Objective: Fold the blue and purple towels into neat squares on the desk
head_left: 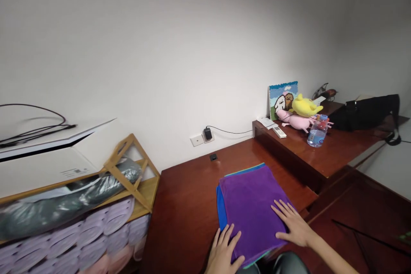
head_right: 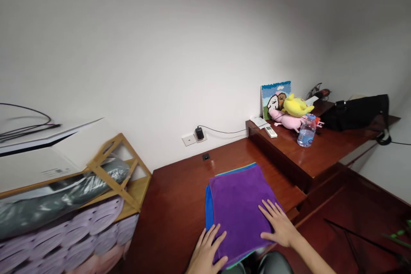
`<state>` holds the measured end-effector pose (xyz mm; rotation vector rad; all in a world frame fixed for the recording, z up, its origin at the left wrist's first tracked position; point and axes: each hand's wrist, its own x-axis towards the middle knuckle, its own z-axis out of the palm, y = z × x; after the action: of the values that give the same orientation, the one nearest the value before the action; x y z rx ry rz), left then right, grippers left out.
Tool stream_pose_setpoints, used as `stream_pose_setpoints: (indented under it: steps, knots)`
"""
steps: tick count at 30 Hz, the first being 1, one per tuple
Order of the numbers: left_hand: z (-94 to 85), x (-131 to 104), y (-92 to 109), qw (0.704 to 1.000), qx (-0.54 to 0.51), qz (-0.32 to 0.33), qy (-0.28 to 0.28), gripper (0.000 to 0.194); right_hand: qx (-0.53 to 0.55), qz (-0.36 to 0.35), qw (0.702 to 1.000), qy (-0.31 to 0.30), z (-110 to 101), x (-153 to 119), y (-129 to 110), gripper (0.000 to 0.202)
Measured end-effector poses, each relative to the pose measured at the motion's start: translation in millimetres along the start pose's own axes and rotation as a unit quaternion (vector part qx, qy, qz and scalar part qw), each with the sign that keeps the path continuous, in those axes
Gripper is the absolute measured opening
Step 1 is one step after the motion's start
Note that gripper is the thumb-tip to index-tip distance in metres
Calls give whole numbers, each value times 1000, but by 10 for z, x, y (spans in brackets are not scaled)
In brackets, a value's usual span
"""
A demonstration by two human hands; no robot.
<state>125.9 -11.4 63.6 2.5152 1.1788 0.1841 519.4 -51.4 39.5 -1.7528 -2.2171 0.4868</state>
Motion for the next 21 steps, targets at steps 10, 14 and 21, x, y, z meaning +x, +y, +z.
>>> stream_pose_setpoints:
  steps: [10,14,21]
  knots:
    - [42,427,419,1000,-5,3,-16,94,-120,-30,989,86,541,-35,-351,96]
    - [220,313,403,1000,16,13,-19,93,-169,-68,966,184,701,-70,-275,96]
    - [86,187,635,999,21,16,25,57,-95,-54,988,106,185,-197,-563,76]
